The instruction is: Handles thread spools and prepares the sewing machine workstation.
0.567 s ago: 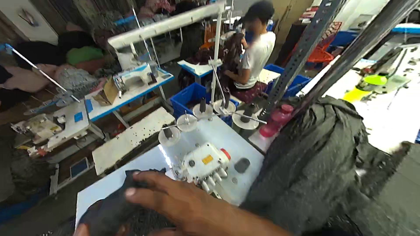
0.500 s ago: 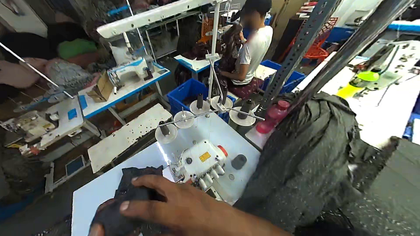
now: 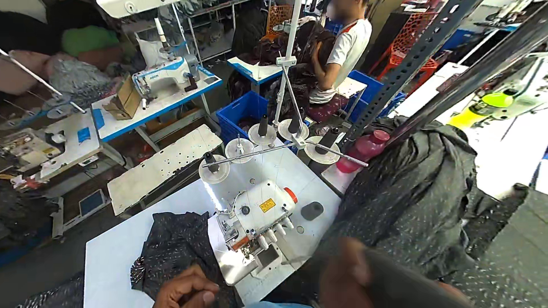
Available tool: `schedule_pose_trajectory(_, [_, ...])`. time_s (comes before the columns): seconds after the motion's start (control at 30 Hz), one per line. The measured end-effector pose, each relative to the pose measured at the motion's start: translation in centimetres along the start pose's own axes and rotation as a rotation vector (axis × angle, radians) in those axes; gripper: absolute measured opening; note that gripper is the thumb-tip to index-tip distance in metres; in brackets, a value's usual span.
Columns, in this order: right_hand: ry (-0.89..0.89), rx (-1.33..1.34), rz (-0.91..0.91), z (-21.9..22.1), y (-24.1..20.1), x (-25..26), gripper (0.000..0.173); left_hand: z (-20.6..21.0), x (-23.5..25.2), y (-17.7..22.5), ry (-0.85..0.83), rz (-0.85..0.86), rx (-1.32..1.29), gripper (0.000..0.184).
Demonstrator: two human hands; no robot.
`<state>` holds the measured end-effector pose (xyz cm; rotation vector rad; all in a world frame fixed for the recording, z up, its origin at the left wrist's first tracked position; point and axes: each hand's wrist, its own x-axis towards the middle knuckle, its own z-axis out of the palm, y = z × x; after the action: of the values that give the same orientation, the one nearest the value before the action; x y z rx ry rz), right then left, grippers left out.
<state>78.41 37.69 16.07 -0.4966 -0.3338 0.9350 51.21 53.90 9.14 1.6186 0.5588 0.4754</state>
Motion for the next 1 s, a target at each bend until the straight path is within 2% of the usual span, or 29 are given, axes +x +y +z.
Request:
schedule_pose_trajectory(0.03, [-0.097,-0.158,-0.071,-4.1,-2.2,-0.1,0.045,-0.9,-0.2,-1.4,0.019,-0.046,0.052,0.014])
schedule_pose_trajectory(0.07, [-0.094,-0.337,-0.074,-7.5,-5.1,-0.4,0.043,-1.9,-0.2,-2.8,0.047,-0.094,0.115,0.014])
schedule_pose_trajectory(0.13, [0.015,-0.801,-0.131,-14.4,-10.6,-2.1,0.043,-3.9,0.1,-5.4,0.115,-0.201,0.261,0.017])
schedule_pose_trajectory(0.2, [0.280,-1.332,-0.114,-18.3,-14.2,-3.8,0.035,-5.5,1.3,-6.5,0.172,-0.308,0.332,0.025])
schedule_pose_trajectory(0.27, [0.464,-1.814,0.030,-20.4,-15.3,-3.6,0.054,-6.6,3.9,-6.6,0.231,-0.330,0.311,0.030])
schedule_pose_trajectory(0.33, [0.513,-2.048,0.064,-22.1,-14.1,-2.3,0.070,-7.4,7.9,-6.3,0.241,-0.230,0.322,0.030])
schedule_pose_trajectory(0.5, [0.415,-2.108,-0.097,-21.3,-9.2,3.7,0.077,-6.5,20.0,-3.6,0.168,0.110,0.402,0.034])
schedule_pose_trajectory(0.57, [0.378,-2.172,-0.206,-21.2,-7.8,5.9,0.079,-5.2,23.5,-2.5,0.149,0.172,0.414,0.037])
schedule_pose_trajectory(0.63, [0.332,-2.224,-0.243,-21.1,-7.2,7.3,0.078,-3.4,25.9,-1.9,0.165,0.147,0.417,0.046])
schedule_pose_trajectory(0.73, [0.288,-2.219,-0.257,-21.3,-7.0,8.7,0.077,-1.6,29.9,-1.3,0.152,0.040,0.358,0.068])
schedule_pose_trajectory(0.77, [0.279,-2.214,-0.248,-21.4,-6.9,8.9,0.077,-1.5,31.3,-1.1,0.133,0.005,0.306,0.069])
schedule_pose_trajectory(0.87, [0.260,-2.190,-0.212,-22.1,-6.9,9.1,0.074,-1.7,33.2,-0.8,0.142,0.073,0.106,0.034])
schedule_pose_trajectory(0.93, [0.238,-2.143,-0.222,-22.9,-7.2,9.4,0.071,-2.3,32.1,0.1,0.158,0.171,-0.006,0.029])
schedule_pose_trajectory(1.0, [0.243,-2.073,-0.225,-23.7,-7.2,9.8,0.068,-3.4,31.5,2.2,0.252,0.257,-0.118,0.026])
